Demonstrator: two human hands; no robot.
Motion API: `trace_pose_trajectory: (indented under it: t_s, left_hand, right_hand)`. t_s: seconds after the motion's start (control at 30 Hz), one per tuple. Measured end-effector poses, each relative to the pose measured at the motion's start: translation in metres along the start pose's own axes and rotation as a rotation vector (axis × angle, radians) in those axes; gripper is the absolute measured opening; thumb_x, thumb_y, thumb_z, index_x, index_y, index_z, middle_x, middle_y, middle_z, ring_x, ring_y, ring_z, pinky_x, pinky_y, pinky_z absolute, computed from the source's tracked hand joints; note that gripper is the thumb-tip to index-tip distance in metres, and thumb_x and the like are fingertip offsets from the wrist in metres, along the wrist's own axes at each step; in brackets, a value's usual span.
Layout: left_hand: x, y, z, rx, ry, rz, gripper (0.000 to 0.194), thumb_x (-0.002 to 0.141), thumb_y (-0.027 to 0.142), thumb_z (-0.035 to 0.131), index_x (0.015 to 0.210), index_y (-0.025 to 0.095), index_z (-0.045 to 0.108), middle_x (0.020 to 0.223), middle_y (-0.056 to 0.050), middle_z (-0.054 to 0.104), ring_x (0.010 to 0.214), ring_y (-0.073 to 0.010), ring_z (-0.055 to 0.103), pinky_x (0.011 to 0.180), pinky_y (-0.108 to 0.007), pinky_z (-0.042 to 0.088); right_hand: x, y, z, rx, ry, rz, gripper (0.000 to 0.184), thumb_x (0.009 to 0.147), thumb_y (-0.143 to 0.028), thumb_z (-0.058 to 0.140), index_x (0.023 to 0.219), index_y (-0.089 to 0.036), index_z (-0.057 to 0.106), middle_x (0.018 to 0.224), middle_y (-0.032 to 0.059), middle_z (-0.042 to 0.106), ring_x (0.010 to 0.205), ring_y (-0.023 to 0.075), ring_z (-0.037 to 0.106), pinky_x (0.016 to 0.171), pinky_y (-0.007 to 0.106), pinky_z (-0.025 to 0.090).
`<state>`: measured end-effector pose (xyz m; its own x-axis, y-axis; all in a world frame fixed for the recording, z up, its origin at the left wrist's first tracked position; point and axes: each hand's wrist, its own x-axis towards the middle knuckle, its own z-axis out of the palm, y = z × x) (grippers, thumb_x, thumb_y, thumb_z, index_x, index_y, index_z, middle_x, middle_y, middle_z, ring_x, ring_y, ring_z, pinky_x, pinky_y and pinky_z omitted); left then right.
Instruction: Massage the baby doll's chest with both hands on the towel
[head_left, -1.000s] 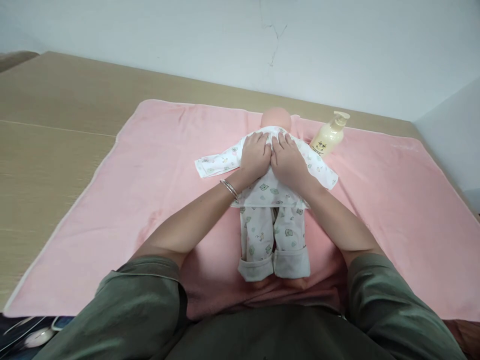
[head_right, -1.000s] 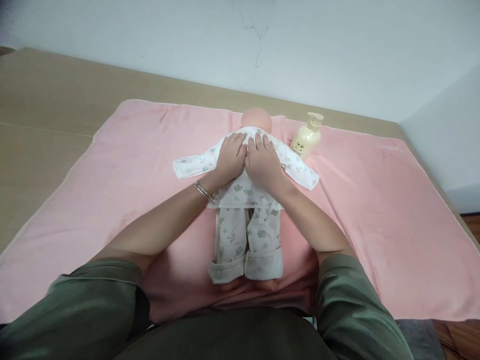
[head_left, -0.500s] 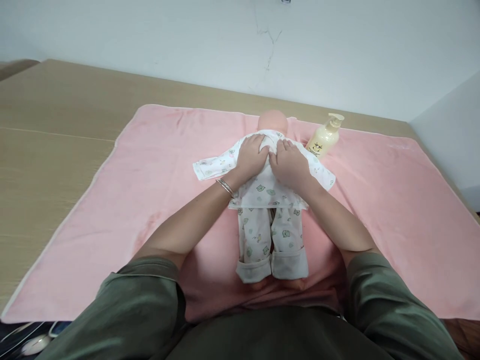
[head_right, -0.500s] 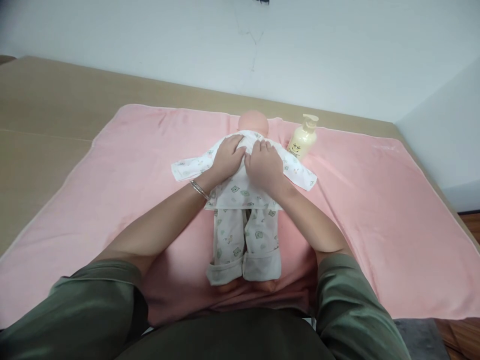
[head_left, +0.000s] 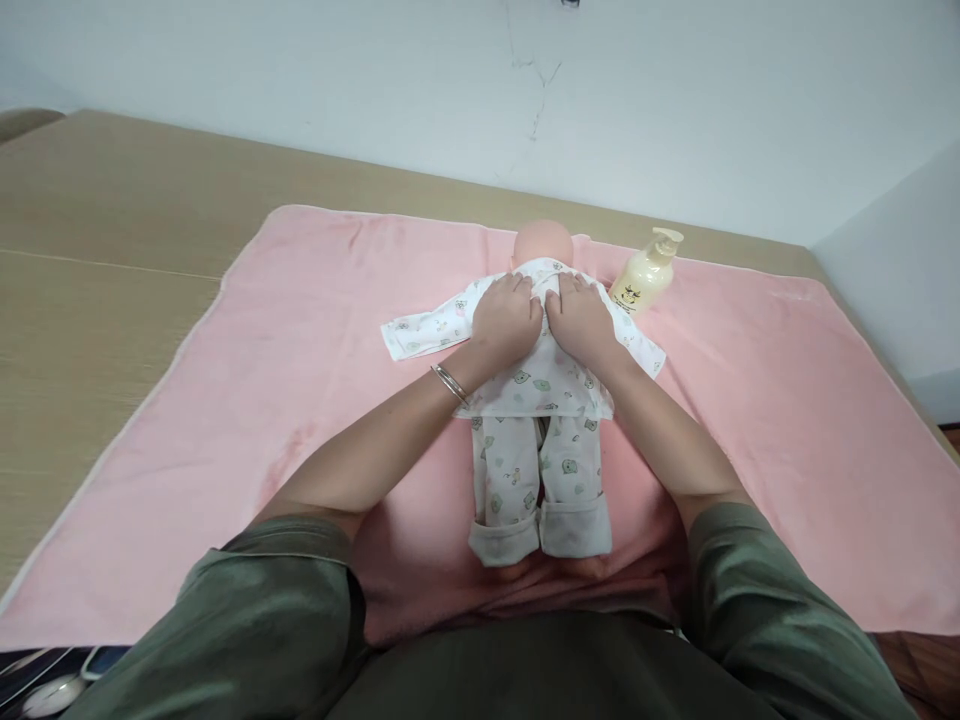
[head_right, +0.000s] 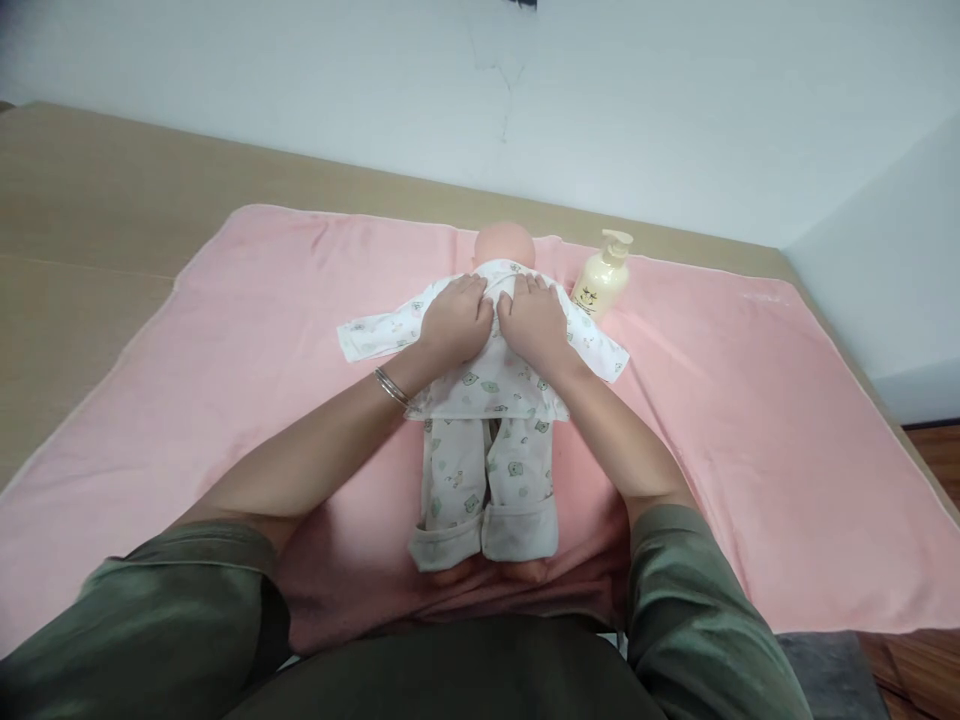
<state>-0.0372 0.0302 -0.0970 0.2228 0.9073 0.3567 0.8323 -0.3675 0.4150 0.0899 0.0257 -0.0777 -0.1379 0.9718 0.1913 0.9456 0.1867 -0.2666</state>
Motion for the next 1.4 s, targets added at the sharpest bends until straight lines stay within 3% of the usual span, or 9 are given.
trace_pose_trajectory:
  t_s: [0.17,0.3,0.5,0.63,0.83,1.03,1.4]
  left_hand:
    - [0.016,-0.017,0.001,-0.056,-0.065,-0.022,0.044,0.090,0.025,0.038,0.124,0.009,0.059,0.137,-0.018,0.062,0.130,-0.0297,0.055,0.116,-0.048,0.039]
    - [0.014,-0.013,-0.001,-0.021,-0.100,-0.016,0.049,0.091,0.025,0.039,0.132,0.002,0.054,0.146,-0.022,0.053,0.141,-0.0324,0.045,0.121,-0.049,0.032]
    - [-0.002,0.003,-0.002,0.050,0.016,0.049,0.045,0.093,0.019,0.031,0.122,0.004,0.062,0.129,-0.022,0.066,0.127,-0.0323,0.058,0.114,-0.049,0.040]
    - [0.001,-0.001,0.001,-0.054,0.021,-0.018,0.044,0.090,0.021,0.036,0.125,0.011,0.062,0.134,-0.015,0.064,0.131,-0.0304,0.055,0.117,-0.049,0.039]
    - [0.010,-0.012,0.004,-0.122,-0.016,-0.092,0.046,0.089,0.026,0.037,0.124,0.008,0.061,0.137,-0.018,0.062,0.134,-0.0314,0.052,0.119,-0.048,0.036]
    - [0.004,-0.013,0.012,-0.163,0.080,-0.051,0.046,0.090,0.027,0.036,0.128,0.012,0.059,0.136,-0.014,0.063,0.132,-0.0284,0.053,0.119,-0.049,0.034]
    - [0.004,-0.013,0.012,-0.179,0.083,-0.054,0.048,0.090,0.028,0.036,0.129,0.012,0.059,0.138,-0.014,0.062,0.135,-0.0279,0.051,0.121,-0.048,0.033]
  right_hand:
    - [-0.021,-0.015,-0.004,-0.051,0.007,-0.111,0.052,0.096,-0.019,0.029,0.138,0.005,0.048,0.144,0.0252,0.053,0.140,0.0326,0.046,0.119,0.046,0.033]
    - [-0.014,-0.010,-0.006,-0.011,-0.030,-0.144,0.052,0.096,-0.017,0.026,0.138,0.001,0.051,0.145,0.0215,0.054,0.141,0.0291,0.046,0.120,0.044,0.034]
    - [0.005,0.003,-0.002,0.036,-0.040,0.001,0.060,0.097,-0.030,0.034,0.146,0.004,0.039,0.156,0.0239,0.039,0.147,0.0348,0.035,0.123,0.052,0.025]
    - [-0.006,-0.005,0.000,-0.014,-0.010,-0.030,0.056,0.098,-0.026,0.029,0.142,0.005,0.044,0.150,0.0261,0.047,0.144,0.0353,0.040,0.121,0.052,0.029]
    - [-0.020,-0.015,-0.003,-0.024,-0.013,-0.131,0.054,0.096,-0.020,0.029,0.142,0.003,0.045,0.149,0.0230,0.049,0.145,0.0304,0.040,0.123,0.046,0.029]
    - [-0.002,-0.003,0.005,0.065,-0.006,-0.034,0.058,0.096,-0.027,0.029,0.147,-0.001,0.040,0.157,0.0194,0.040,0.149,0.0306,0.033,0.124,0.053,0.023]
    - [-0.002,-0.002,0.011,0.079,0.037,-0.027,0.058,0.095,-0.028,0.031,0.146,-0.002,0.042,0.155,0.0192,0.042,0.148,0.0312,0.035,0.124,0.053,0.022]
